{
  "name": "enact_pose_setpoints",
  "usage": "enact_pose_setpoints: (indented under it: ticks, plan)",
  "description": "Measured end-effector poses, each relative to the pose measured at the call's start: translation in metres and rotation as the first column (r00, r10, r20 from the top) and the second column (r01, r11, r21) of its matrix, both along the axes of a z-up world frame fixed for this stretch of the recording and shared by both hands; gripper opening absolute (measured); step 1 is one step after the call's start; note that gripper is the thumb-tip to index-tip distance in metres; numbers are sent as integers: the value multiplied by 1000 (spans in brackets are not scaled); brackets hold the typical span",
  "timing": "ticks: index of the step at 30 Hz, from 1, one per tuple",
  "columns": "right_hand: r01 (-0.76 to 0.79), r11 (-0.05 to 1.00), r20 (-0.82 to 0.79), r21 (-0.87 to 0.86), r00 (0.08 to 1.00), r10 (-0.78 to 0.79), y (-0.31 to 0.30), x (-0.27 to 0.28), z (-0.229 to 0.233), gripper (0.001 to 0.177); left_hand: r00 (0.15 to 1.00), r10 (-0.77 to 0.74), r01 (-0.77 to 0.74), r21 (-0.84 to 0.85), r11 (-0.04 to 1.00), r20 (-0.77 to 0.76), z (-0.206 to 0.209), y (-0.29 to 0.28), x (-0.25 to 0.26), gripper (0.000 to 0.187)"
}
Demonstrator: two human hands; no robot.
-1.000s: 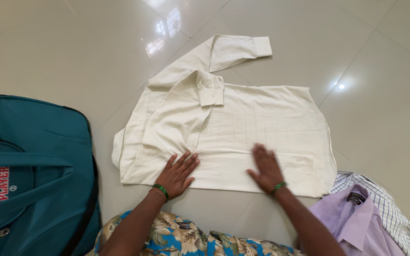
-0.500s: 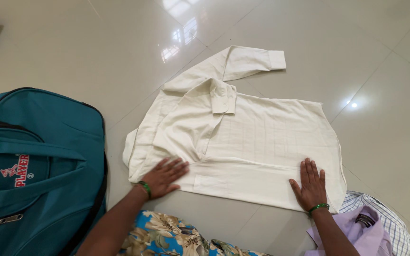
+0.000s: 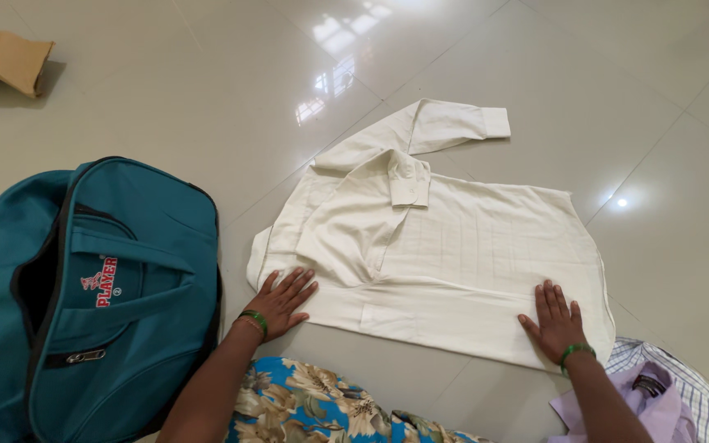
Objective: The person buttons the front and cuffs of a white shirt, then lays it flat on the floor and folds the sleeves and bottom half.
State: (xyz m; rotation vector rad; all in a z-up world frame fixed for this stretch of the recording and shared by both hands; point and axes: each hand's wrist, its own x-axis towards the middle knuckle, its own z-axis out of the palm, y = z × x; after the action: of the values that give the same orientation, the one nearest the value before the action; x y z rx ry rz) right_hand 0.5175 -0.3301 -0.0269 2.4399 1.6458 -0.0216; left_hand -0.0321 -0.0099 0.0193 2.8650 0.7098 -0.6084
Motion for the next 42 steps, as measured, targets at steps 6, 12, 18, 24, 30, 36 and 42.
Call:
enact_pose_setpoints:
  ticks: [6, 12, 18, 24, 30, 36, 42]
  plan:
    - [242, 970, -114, -16, 963, -242, 41, 1, -7, 70, 834, 473, -399, -281, 873, 284, -5, -24, 42, 59]
    - [154, 780, -387, 607, 914, 121, 157, -84, -25, 32, 58, 982, 19, -984, -180, -179, -56, -74, 110, 48]
    - [108, 815, -423, 569, 888, 177, 283, -160, 8, 43, 120, 991, -101, -994, -45, -57, -77, -60, 119, 49]
    - [50, 932, -249, 359, 968, 43, 344, -170, -6, 49, 54, 970, -108, -967, -231, -238, -75, -43, 112, 44]
    - [197, 872, -327, 448, 944, -45, 346, -124, -7, 27, 15, 960, -57, -959, -279, -280, -70, -40, 111, 44]
    - [170, 798, -405, 578, 909, 100, 344, -98, 133, 51, 21, 940, -23, -940, -340, -340, -67, -33, 110, 66]
    - [-303, 727, 30, 616, 932, 362, 296, -86, 279, 25, 12, 913, 141, -903, -406, -408, -72, -29, 102, 92]
